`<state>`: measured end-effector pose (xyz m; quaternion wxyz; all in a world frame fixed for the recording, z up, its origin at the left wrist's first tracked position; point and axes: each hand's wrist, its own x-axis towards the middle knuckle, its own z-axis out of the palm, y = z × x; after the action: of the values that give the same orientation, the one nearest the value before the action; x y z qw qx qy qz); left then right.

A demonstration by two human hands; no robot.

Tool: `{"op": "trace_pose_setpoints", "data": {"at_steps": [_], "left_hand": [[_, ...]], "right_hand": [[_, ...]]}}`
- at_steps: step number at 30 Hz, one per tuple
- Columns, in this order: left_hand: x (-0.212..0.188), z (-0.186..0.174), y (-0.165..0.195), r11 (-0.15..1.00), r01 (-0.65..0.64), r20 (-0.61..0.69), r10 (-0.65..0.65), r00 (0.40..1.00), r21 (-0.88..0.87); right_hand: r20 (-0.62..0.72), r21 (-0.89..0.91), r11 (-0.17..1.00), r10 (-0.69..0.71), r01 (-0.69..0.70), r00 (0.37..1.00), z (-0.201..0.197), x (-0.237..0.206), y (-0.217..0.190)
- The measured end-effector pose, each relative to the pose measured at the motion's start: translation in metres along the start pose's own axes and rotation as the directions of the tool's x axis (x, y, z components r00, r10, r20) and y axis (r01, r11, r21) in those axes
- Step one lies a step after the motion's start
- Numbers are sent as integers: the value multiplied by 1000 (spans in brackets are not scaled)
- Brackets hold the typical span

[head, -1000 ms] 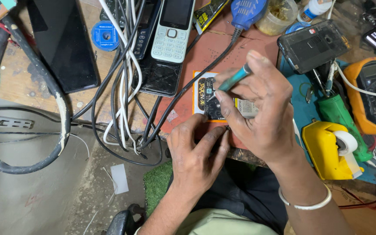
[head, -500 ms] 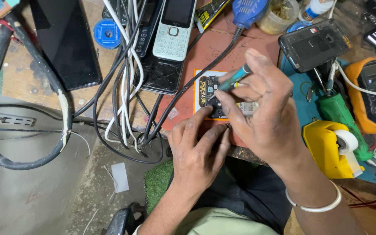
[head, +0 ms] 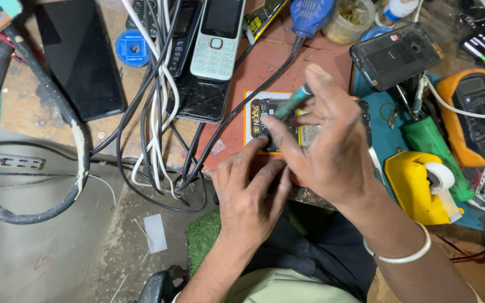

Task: The person removes the back cover of a smartphone, places it on the table, and uses a screwdriver to remove screws from the internal frame. The person then removes the screws and sets them aside while continuing to work on the phone's internal components.

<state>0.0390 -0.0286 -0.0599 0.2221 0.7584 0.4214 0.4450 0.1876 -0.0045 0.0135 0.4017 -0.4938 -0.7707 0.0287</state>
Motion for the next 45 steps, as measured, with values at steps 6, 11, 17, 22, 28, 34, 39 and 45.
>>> {"op": "trace_pose_setpoints", "data": {"at_steps": [6, 11, 17, 22, 28, 34, 39, 45], "left_hand": [[1, 0, 1, 1000, 0, 0, 0, 1000, 3], [1, -2, 1, 1000, 23, 2, -23, 1000, 6], [2, -1, 1, 999, 37, -18, -38, 999, -34], [3, -3, 3, 999, 29, -14, -29, 999, -13], [4, -3, 4, 999, 35, -3, -35, 999, 0], [5, -5, 6, 998, 64, 29, -64, 998, -18], [7, -7, 7, 996, 84, 59, -82, 995, -23], [6, -7, 7, 997, 76, 50, -74, 996, -24]], "right_hand": [[-32, -34, 998, -45, 44, 998, 2, 4, -2], [-2, -21, 998, -63, 63, 998, -1, 12, -3], [46, 67, 998, -2, -1, 999, -4, 3, 3], [-48, 142, 989, 49, -42, 998, -3, -15, 11], [-120, 278, 930, 283, -241, 952, -36, -64, 5], [5, 301, 798, 546, -522, 838, -28, -96, 4], [98, 240, 884, 389, -401, 916, -12, -90, 2], [163, 115, 910, 379, -399, 911, -18, -84, 5]]}}
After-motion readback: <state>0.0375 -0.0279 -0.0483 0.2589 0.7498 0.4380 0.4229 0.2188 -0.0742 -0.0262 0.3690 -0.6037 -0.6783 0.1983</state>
